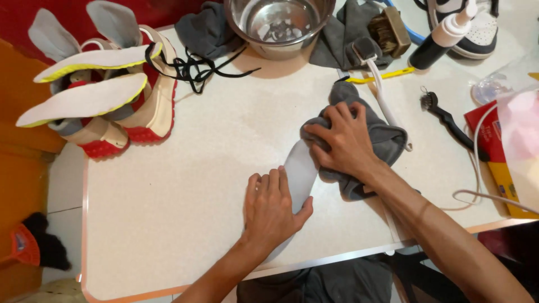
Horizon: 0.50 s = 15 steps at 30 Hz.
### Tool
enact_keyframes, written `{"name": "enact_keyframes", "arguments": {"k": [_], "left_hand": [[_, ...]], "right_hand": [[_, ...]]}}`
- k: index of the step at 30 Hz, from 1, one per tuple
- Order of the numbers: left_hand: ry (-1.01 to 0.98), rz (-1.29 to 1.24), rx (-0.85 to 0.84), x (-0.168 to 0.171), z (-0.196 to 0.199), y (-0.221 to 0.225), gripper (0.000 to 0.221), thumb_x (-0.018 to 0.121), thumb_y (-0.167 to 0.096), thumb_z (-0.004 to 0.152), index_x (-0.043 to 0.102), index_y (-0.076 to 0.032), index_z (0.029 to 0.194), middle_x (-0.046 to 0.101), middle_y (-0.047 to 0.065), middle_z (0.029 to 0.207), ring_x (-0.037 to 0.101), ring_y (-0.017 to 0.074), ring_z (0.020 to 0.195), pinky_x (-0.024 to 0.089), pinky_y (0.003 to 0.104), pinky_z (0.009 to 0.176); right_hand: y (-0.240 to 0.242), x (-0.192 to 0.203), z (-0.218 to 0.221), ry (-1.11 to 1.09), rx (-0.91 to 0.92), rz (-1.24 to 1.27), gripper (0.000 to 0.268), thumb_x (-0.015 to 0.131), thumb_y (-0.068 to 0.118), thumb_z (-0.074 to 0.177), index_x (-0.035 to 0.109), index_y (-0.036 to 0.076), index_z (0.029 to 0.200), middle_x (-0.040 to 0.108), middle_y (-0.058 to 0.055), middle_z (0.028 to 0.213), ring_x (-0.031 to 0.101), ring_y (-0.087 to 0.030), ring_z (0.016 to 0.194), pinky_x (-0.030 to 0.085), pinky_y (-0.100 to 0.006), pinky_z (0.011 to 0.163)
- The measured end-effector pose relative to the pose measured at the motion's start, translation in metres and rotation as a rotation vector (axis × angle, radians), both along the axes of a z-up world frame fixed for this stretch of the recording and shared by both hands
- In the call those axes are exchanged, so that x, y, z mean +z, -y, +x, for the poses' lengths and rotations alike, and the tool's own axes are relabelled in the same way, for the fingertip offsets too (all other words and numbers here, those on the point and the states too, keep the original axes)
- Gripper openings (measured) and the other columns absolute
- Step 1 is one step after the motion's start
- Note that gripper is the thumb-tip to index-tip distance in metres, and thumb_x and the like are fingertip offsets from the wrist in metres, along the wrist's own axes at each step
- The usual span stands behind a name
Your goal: Polishing and cleaning a shoe insole using a brush and a cloth at a workbench.
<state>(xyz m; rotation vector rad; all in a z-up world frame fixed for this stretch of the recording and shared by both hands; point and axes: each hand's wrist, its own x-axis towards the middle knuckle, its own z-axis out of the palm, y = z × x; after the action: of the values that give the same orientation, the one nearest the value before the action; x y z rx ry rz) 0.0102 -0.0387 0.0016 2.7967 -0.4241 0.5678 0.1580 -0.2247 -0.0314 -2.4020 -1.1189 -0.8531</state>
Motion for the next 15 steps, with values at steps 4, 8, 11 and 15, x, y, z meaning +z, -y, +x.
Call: {"name": "enact_keyframes", "arguments": {"k": [4,8,11,15], "left_hand": [[-0.087,-0.07,-0.017,0.02,0.011,-0.019,0.081,0.072,-0.059,0.083,0.07,0.015,0.115,0.067,0.025,0.087,0.071,0.0379,0.077,0.048,0.051,0.091],[-0.153,-0.249,-0.014,0.011,0.041,-0.033,0.053,0.065,-0.037,0.095,0.069,0.009,0.121,0.066,0.021,0.093,0.069,0.0423,0.085,0.051,0.052,0.084],[-0.125,-0.307,-0.021,-0.016,0.075,-0.024,0.03,0.054,-0.023,0.104,0.072,0.001,0.108,0.061,0.011,0.086,0.066,0.0331,0.084,0.051,0.045,0.077],[-0.095,-0.408,-0.049,-0.042,0.095,-0.015,0.018,0.052,-0.01,0.102,0.065,-0.006,0.09,0.052,0.007,0.094,0.054,0.033,0.102,0.047,0.048,0.085]], "right_hand": [[0.013,0.008,-0.012,-0.075,-0.012,0.125,0.031,0.072,0.032,0.082,0.077,0.024,0.112,0.052,-0.007,0.096,0.052,-0.03,0.096,0.033,-0.052,0.096],[0.027,0.012,-0.053,-0.037,-0.016,0.152,0.035,0.07,0.028,0.081,0.08,0.023,0.114,0.054,-0.01,0.098,0.052,-0.031,0.09,0.037,-0.053,0.096],[0.024,0.012,-0.063,-0.054,0.084,0.126,0.034,0.064,0.036,0.085,0.079,0.024,0.113,0.055,-0.011,0.098,0.053,-0.033,0.092,0.037,-0.056,0.097],[0.012,0.022,-0.07,-0.066,0.268,0.057,0.029,0.056,0.03,0.087,0.078,0.021,0.104,0.057,-0.014,0.095,0.056,-0.034,0.092,0.038,-0.059,0.096]]}}
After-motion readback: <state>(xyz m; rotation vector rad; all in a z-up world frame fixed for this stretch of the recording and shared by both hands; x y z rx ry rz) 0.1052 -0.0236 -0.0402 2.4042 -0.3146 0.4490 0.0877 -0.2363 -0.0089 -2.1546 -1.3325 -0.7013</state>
